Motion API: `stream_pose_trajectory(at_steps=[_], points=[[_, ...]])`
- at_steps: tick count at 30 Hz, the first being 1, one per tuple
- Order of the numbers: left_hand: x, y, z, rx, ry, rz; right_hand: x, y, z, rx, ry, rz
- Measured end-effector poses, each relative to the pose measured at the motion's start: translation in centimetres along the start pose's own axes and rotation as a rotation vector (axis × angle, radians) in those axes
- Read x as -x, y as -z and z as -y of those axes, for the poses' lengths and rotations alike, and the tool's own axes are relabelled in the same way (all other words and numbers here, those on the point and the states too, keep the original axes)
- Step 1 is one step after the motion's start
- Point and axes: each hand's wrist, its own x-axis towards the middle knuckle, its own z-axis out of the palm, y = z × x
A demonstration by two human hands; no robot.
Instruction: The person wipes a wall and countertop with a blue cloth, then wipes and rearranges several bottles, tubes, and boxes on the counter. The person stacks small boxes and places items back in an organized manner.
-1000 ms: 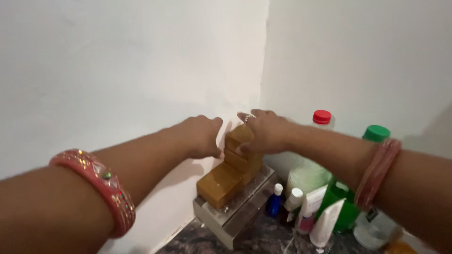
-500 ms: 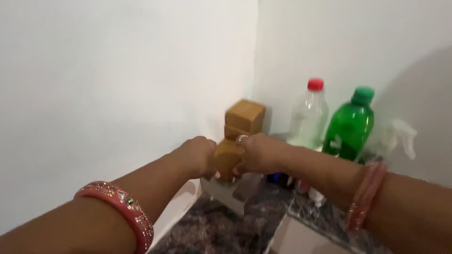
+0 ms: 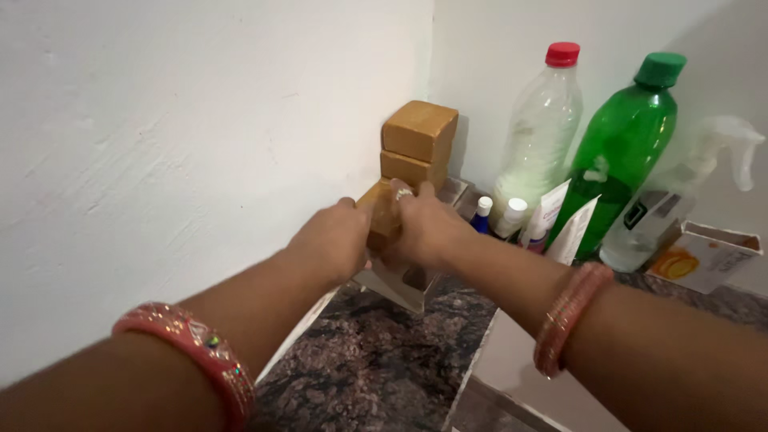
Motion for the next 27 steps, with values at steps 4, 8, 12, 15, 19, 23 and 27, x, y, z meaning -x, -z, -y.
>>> stream_pose_trajectory(at_steps=[4, 8, 12, 15, 19, 23, 27], points=[[-1.3, 0.5, 0.9, -0.059, -0.043, 0.048, 0.0, 0.1, 1.4, -0.014, -0.042, -0.035], [-2.0, 0.3, 1.3, -0.096, -0.065, 0.024, 0.6, -1.0, 2.0, -0.023, -0.076, -0.072], [-1.8, 1.1, 1.4, -0.068, -0.064, 0.113, 1.4, -0.7, 1.7, -0.079, -0.108, -0.114], [-0.9, 2.3, 1.6, -0.031, -0.071, 0.175, 2.4, -0.4, 2.2, -0.111, -0.076, -0.200], [0.0, 5.7, 1.3, -0.051, -0.062, 0.197, 3.1, 1.5, 2.5, -0.163, -0.115, -0.085], [0.4, 11.3, 0.5, -0.066, -0.084, 0.155, 4.0, 5.8, 2.1, -0.025, -0.032, -0.048], [0.6, 17.7, -0.9, -0.089, -0.057, 0.148, 5.1, 11.1, 3.6, 0.061, 0.024, -0.041]])
